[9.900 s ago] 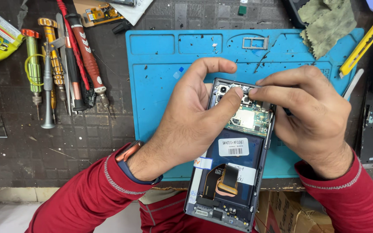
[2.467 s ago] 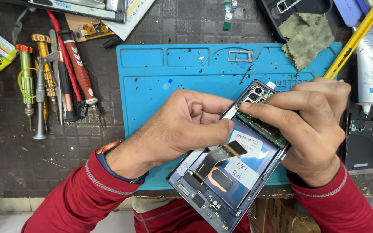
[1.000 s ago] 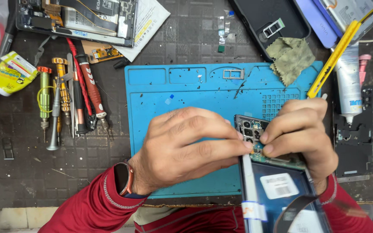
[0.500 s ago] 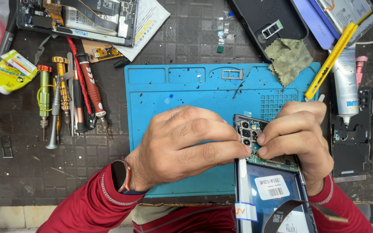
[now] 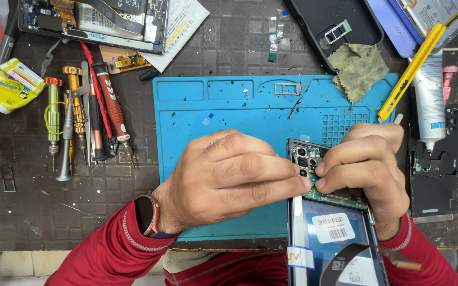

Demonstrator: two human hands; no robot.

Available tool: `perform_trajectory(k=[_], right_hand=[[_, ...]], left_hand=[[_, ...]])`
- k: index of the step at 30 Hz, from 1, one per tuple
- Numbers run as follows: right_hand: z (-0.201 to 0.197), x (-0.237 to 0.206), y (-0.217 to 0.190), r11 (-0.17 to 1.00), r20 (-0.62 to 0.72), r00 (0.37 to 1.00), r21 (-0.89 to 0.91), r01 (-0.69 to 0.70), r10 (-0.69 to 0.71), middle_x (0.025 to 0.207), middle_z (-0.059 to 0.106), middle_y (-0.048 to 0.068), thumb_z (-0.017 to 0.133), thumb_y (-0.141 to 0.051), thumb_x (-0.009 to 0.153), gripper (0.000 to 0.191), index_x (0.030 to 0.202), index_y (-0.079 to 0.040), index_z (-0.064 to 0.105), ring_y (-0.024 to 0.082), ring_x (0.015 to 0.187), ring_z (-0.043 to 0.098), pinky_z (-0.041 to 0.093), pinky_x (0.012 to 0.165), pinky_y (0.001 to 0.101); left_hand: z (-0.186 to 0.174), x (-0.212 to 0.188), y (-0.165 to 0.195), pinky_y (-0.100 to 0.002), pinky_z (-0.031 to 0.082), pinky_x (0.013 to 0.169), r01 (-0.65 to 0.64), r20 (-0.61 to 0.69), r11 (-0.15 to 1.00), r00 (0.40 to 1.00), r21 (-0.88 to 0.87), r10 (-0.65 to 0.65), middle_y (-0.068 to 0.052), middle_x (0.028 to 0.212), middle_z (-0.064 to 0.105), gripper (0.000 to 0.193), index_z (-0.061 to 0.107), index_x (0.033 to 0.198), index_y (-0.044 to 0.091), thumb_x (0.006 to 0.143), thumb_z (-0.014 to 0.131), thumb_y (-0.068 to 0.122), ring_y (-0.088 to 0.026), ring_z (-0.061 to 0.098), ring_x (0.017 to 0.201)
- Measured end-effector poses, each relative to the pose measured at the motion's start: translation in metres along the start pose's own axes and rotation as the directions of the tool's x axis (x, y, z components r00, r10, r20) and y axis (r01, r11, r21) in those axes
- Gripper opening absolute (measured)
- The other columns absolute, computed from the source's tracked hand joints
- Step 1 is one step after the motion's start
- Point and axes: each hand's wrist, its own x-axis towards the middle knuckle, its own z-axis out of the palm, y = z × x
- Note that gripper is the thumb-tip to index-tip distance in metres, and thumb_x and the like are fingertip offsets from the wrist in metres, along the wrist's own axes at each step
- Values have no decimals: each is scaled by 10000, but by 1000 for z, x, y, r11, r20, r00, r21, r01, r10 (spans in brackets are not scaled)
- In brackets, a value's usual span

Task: The person repairs a disassembled smartphone at a workbench. They pry at the phone frame with a yellow pry tool, lift the motherboard out of the housing, reseat the board and flex cable into the frame, press components into place, and use a screwdriver on the reassembled phone.

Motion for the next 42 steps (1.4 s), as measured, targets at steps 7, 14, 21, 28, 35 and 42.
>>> perform_trajectory(k=[7, 14, 21, 28, 35, 42], right_hand=[[1, 1, 0, 1000, 7, 1000, -20, 8, -8, 983, 651, -16, 774, -191, 792, 243, 929, -168, 575, 183, 933, 538, 422, 894, 321], [0, 1, -2, 999, 38, 999, -19, 26, -25, 981, 652, -20, 783, -196, 780, 255, 919, -171, 571, 195, 936, 534, 428, 908, 339], [0, 0, -2, 998, 73, 997, -63, 26, -22, 991, 652, -19, 775, -182, 767, 252, 918, -177, 573, 213, 948, 547, 431, 929, 362], [-1, 2, -7, 997, 46, 999, -78, 0, 3, 991, 663, -14, 781, -173, 767, 264, 924, -162, 569, 210, 950, 545, 432, 922, 355], [0, 3, -9, 997, 28, 1000, -75, -3, 5, 979, 658, -10, 785, -177, 760, 257, 913, -163, 578, 208, 942, 544, 433, 912, 352], [-1, 3, -6, 997, 33, 999, -72, 20, -18, 988, 664, -24, 766, -185, 779, 228, 916, -173, 585, 204, 945, 540, 432, 909, 345]], left_hand=[[0, -1, -1, -311, 572, 803, -57, -2, 998, 998, 40, 57, 25, 1112, 675, 240, 771, 1131, 101, 891, 789, 105, -146, 636, 989], [0, -4, -6, -335, 550, 869, -161, 9, 974, 987, 159, 161, 49, 1193, 628, 257, 764, 1159, 149, 910, 787, 93, -160, 561, 1084], [-2, -7, -2, -407, 503, 1011, -127, 37, 951, 992, 282, 121, 133, 1205, 609, 289, 752, 1140, 273, 892, 773, 129, -139, 507, 1122], [2, -3, -4, -459, 495, 1050, -19, 22, 980, 1000, 200, 15, 117, 1083, 640, 214, 762, 1109, 262, 909, 804, 201, -127, 553, 1020], [-1, -2, -4, -405, 507, 1006, 24, 21, 993, 999, 115, -26, 83, 1023, 669, 202, 759, 1119, 208, 918, 772, 192, -142, 580, 968], [-2, -2, -5, -394, 513, 995, -40, 29, 994, 999, 106, 37, 76, 1035, 662, 201, 753, 1105, 212, 907, 757, 176, -140, 567, 969]])
